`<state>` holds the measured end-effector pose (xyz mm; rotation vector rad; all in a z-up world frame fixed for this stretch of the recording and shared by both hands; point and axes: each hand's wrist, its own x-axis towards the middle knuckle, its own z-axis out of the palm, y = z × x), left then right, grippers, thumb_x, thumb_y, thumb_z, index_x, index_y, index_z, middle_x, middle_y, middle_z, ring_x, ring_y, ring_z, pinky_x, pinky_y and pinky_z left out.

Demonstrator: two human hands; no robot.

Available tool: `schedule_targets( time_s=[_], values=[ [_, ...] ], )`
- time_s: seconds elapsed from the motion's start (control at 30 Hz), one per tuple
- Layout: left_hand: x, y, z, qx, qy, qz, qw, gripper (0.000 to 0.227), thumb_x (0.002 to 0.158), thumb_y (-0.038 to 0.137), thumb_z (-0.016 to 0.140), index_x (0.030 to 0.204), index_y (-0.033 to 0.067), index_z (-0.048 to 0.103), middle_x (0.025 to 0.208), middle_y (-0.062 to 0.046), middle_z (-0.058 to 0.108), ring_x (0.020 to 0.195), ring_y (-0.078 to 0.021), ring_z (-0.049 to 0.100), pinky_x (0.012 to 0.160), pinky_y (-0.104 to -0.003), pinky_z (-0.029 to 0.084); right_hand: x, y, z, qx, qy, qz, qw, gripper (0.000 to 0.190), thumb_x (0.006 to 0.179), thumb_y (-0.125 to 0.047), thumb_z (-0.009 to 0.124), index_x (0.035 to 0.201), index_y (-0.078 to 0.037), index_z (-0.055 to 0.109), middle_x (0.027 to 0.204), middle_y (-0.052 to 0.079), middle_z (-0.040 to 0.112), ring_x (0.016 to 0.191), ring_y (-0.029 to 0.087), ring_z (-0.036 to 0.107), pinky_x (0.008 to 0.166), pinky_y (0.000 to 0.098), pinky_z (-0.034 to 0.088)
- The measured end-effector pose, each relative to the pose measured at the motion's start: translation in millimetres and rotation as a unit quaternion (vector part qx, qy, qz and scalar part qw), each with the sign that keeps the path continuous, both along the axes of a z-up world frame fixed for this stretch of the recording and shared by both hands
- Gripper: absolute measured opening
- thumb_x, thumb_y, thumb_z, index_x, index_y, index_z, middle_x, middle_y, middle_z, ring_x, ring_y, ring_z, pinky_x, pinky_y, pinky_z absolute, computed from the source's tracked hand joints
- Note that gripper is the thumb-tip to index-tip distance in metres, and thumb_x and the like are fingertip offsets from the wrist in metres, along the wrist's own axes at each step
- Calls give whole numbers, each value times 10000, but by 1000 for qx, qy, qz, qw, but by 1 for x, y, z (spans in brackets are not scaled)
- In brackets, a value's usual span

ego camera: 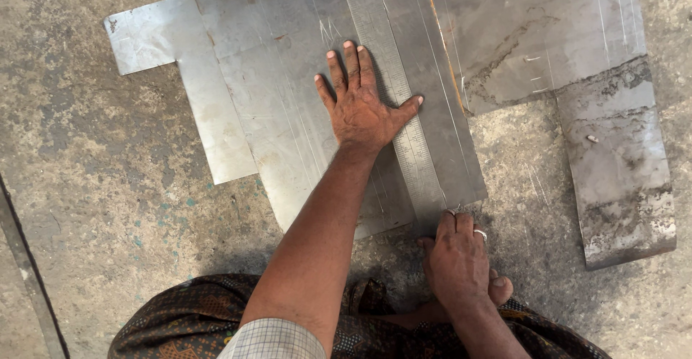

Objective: The person sits on the floor and uses a metal square ruler and a white marking tool to draw lines on a large metal sheet. They then switch to a red marking tool to draw additional lines along the ruler's edge on the same sheet.

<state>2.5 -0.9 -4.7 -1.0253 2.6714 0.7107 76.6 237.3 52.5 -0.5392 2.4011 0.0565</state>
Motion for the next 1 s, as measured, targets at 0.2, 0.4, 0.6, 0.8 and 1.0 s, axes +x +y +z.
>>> schedule_targets(
  time_s=[0.2,0.4,0.6,0.8,1.0],
  values=[
    [1,-1,-2,-1,-6,-10,1000,1337,750,881,596,1628,41,37,1716,-159,-71,1562,-373,-143,1234,-631,-95,0,-2,1,1,3,-8,1000,619,877,-333,741,1331,6,491,1289,179,514,1137,360,594,927,455,548],
    [4,-5,32,33,-41,-84,995,1441,672,873,680,1612,27,-9,1699,-183,-87,1558,-353,-149,1208,-639,-108,1,0,1,-5,5,-4,1000,548,915,-333,706,1291,1,491,1281,171,503,1162,354,592,890,433,587],
    [1,10,69,-26,-199,-234,951,1518,601,763,842,1606,-13,10,1706,-202,-34,1572,-358,-78,1211,-659,-70,-2,-2,2,48,-39,-7,998,587,952,-377,678,1329,17,461,1318,190,473,1164,341,605,899,408,597],
    [-2,12,73,-28,-209,-247,946,1498,627,737,858,1603,-47,36,1705,-229,5,1577,-368,-37,1225,-654,-55,-11,4,-1,19,1,33,999,586,864,-402,725,1240,15,558,1246,211,586,1067,351,675,875,419,606],
    [0,8,71,-6,-197,-244,949,1468,650,703,868,1597,-65,50,1697,-245,14,1574,-380,-13,1235,-628,-53,-72,-19,-7,-186,126,-4,974,314,986,-156,540,1265,-95,670,1141,246,678,917,435,703,795,526,581]
  ],
)
